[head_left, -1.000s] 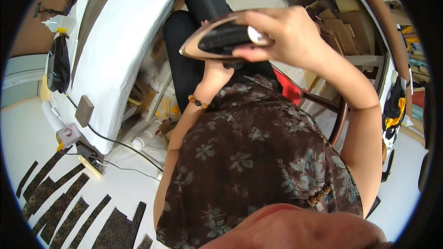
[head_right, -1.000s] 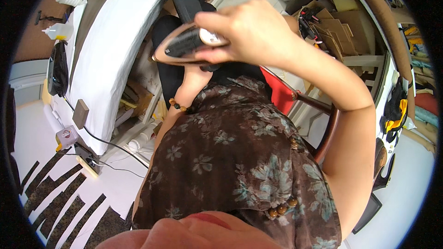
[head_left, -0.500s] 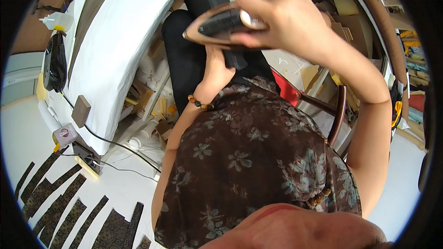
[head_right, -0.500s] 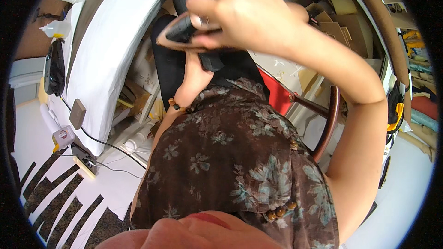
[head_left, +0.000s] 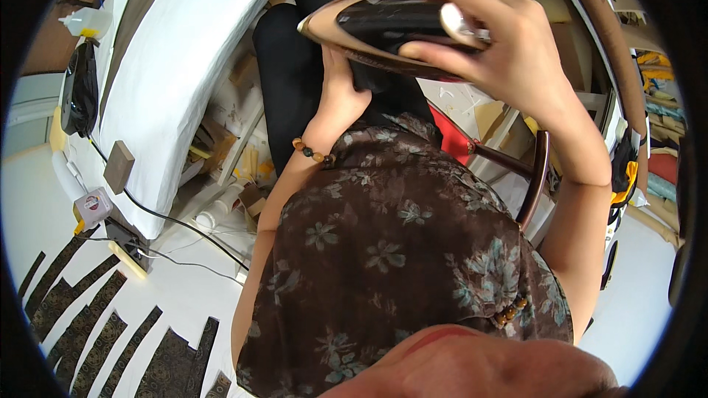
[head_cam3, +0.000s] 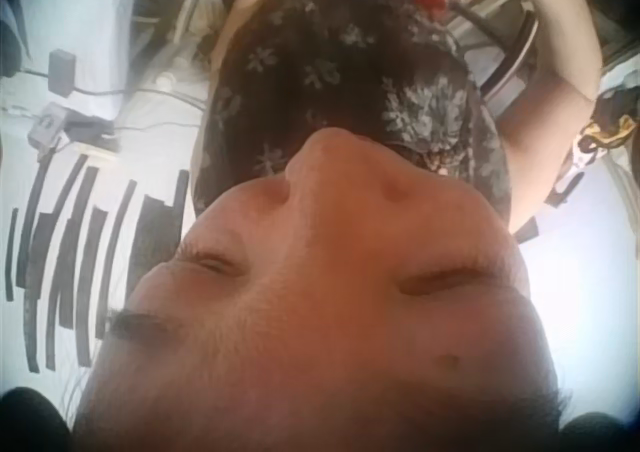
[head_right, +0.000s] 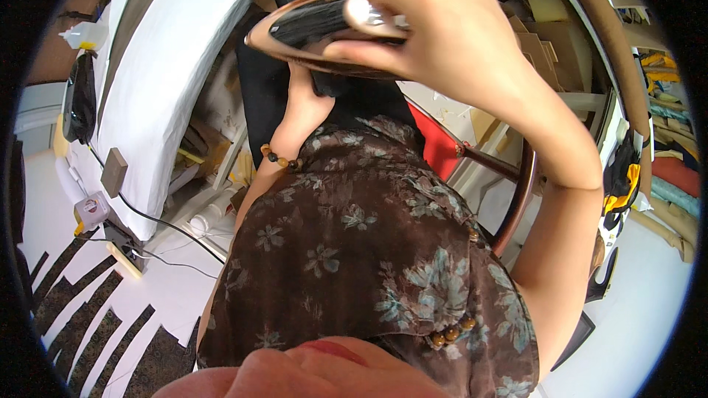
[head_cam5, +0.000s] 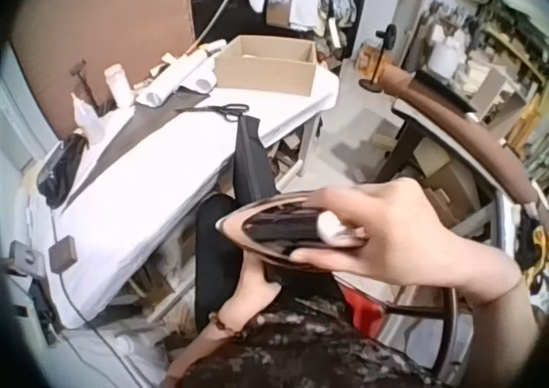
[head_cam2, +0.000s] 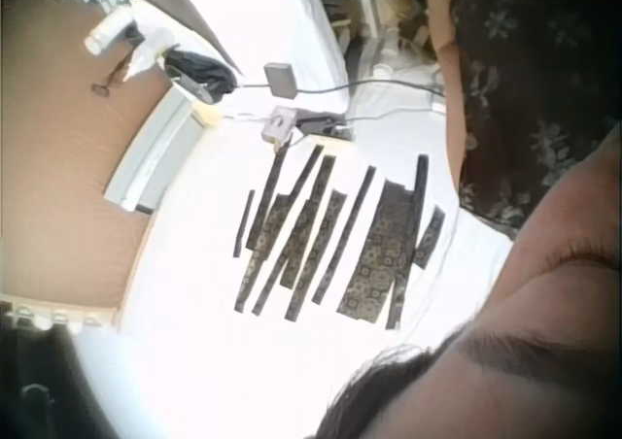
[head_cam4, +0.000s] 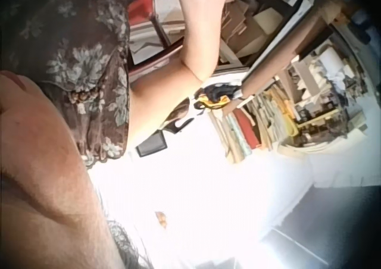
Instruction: The person folds and trims a black fabric strip, then irons it onto a beige board. They cut the board to shape, iron the edges, and use a lighter to seal the fabric edges. The process involves repeated cutting, ironing, and edge finishing.
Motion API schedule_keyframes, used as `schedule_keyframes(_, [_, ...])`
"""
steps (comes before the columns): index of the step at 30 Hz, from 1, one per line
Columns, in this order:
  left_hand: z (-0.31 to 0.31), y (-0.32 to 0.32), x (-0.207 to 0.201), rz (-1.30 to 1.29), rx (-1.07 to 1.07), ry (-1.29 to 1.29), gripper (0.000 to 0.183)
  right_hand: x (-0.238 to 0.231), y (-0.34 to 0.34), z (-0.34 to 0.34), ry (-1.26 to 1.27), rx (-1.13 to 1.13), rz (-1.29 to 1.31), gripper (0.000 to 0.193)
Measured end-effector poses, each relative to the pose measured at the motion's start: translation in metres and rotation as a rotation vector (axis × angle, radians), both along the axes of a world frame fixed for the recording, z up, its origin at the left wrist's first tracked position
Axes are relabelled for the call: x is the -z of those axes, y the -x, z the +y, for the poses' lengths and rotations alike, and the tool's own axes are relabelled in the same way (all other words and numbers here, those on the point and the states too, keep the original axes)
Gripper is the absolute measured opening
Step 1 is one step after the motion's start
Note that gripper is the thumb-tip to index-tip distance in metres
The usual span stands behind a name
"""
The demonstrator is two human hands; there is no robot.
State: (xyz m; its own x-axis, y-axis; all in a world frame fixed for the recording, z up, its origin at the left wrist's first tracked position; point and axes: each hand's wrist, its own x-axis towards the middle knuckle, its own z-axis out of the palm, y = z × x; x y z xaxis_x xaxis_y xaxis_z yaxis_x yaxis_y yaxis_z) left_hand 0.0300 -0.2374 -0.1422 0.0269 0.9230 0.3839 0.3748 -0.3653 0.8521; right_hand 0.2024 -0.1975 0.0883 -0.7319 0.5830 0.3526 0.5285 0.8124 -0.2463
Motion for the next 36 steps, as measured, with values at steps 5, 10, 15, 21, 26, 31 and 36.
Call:
schedule_keyframes(5, [0.006,-0.006,0.002,0.178,-0.094,-0.21,0.063,0.004,0.026,-0.007,0.03,-0.175,-0.198,0.024])
schedule_keyframes(10, [-0.002,-0.01,0.012,-0.392,0.05,0.068,0.059,0.015,0.015,-0.018,0.029,-0.137,-0.226,0.026])
schedule_keyframes(15, [-0.001,-0.006,0.014,-0.228,-0.057,0.046,0.088,0.022,-0.01,-0.012,0.012,-0.05,-0.203,0.034])
schedule_keyframes(21, [0.005,-0.004,0.019,-0.145,-0.041,-0.045,0.092,0.009,0.0,-0.004,-0.001,-0.027,-0.182,0.034])
schedule_keyframes(26, [0.003,-0.014,0.007,-0.834,0.137,0.167,0.066,0.007,0.025,-0.011,-0.009,-0.134,-0.246,0.026])
schedule_keyframes(31, [0.001,-0.005,0.021,-0.126,-0.052,-0.003,0.094,0.004,-0.001,-0.005,-0.006,-0.068,-0.284,0.028])
schedule_keyframes(36, [-0.005,-0.004,-0.009,-0.023,-0.113,-0.003,0.117,-0.01,-0.008,0.01,0.079,0.042,-0.165,0.04])
